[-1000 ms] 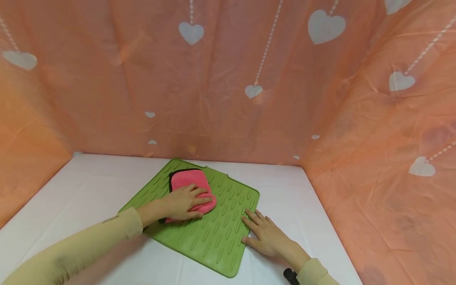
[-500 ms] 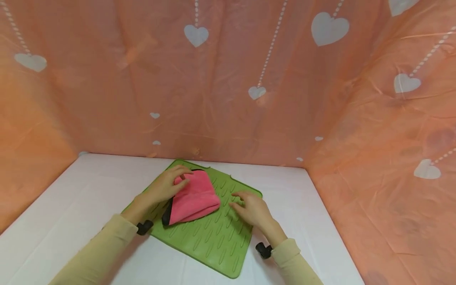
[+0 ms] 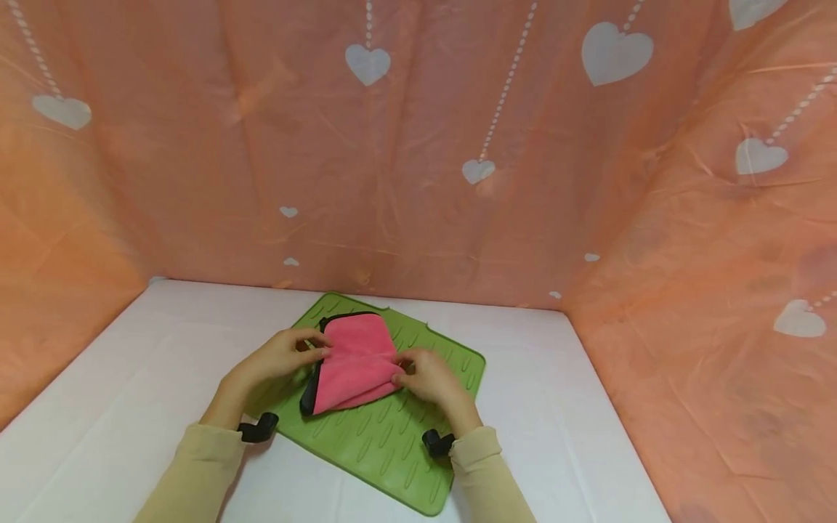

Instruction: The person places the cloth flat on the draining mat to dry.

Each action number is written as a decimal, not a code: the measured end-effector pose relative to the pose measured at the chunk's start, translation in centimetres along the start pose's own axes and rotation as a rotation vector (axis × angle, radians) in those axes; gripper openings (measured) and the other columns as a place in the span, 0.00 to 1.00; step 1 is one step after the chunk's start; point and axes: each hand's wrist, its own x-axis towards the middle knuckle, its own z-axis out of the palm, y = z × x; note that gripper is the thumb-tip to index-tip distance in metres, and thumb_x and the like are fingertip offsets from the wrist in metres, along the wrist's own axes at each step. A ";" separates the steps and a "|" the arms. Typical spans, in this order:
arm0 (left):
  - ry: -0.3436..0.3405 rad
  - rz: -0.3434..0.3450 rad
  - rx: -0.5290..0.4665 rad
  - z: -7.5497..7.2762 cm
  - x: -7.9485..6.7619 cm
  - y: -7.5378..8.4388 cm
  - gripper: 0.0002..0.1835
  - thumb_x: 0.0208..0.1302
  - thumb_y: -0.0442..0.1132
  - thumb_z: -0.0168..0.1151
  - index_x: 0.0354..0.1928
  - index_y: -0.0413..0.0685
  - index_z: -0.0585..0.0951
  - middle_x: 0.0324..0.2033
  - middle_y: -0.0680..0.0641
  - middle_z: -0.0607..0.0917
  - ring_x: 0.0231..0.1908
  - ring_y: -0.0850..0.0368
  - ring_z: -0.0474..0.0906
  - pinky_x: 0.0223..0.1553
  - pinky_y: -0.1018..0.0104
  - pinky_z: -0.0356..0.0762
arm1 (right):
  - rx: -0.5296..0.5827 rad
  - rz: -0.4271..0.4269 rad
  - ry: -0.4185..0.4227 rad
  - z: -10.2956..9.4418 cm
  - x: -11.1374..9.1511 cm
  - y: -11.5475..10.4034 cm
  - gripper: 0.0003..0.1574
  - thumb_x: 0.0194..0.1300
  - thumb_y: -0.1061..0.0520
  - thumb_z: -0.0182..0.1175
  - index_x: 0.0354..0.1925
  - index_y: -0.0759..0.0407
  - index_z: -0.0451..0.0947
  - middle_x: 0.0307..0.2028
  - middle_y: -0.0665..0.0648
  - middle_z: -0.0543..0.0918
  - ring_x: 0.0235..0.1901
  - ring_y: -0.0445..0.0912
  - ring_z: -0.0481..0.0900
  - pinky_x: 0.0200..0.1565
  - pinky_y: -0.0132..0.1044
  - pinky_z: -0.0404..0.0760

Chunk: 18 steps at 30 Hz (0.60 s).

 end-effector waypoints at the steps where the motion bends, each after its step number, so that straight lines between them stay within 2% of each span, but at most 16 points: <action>1: -0.028 -0.003 -0.015 0.0 -0.1 0.0 0.13 0.72 0.41 0.66 0.51 0.41 0.86 0.41 0.47 0.87 0.35 0.58 0.80 0.39 0.61 0.79 | 0.000 0.008 0.009 0.1 0.1 0.0 0.15 0.69 0.58 0.69 0.52 0.59 0.87 0.44 0.55 0.88 0.40 0.46 0.85 0.44 0.41 0.83; 5: -0.105 -0.010 -0.039 0.3 -0.3 0.1 0.17 0.66 0.45 0.73 0.50 0.43 0.86 0.41 0.50 0.86 0.37 0.57 0.81 0.40 0.61 0.79 | 0.004 0.030 0.021 0.4 0.2 0.1 0.12 0.68 0.57 0.69 0.49 0.57 0.87 0.42 0.53 0.88 0.39 0.44 0.84 0.43 0.41 0.82; 9: -0.149 0.006 -0.033 0.8 -0.3 0.3 0.20 0.61 0.44 0.78 0.51 0.42 0.87 0.41 0.50 0.86 0.38 0.56 0.80 0.40 0.62 0.79 | 0.011 0.039 0.018 0.7 0.1 0.2 0.12 0.69 0.56 0.69 0.49 0.57 0.87 0.42 0.53 0.88 0.41 0.45 0.84 0.43 0.41 0.82; 13: -0.163 0.030 -0.025 1.2 -0.2 0.5 0.15 0.61 0.40 0.77 0.47 0.43 0.88 0.40 0.51 0.86 0.37 0.58 0.78 0.38 0.65 0.79 | 0.032 0.053 0.031 0.8 0.4 0.3 0.12 0.69 0.57 0.68 0.49 0.57 0.87 0.43 0.54 0.88 0.42 0.48 0.85 0.44 0.42 0.82; 18: -0.140 0.075 -0.009 0.8 0.2 0.7 0.07 0.66 0.37 0.73 0.43 0.44 0.89 0.39 0.51 0.87 0.39 0.60 0.78 0.42 0.65 0.79 | 0.077 0.039 0.094 0.5 0.8 0.2 0.10 0.71 0.59 0.67 0.48 0.61 0.87 0.43 0.57 0.88 0.41 0.49 0.86 0.43 0.40 0.83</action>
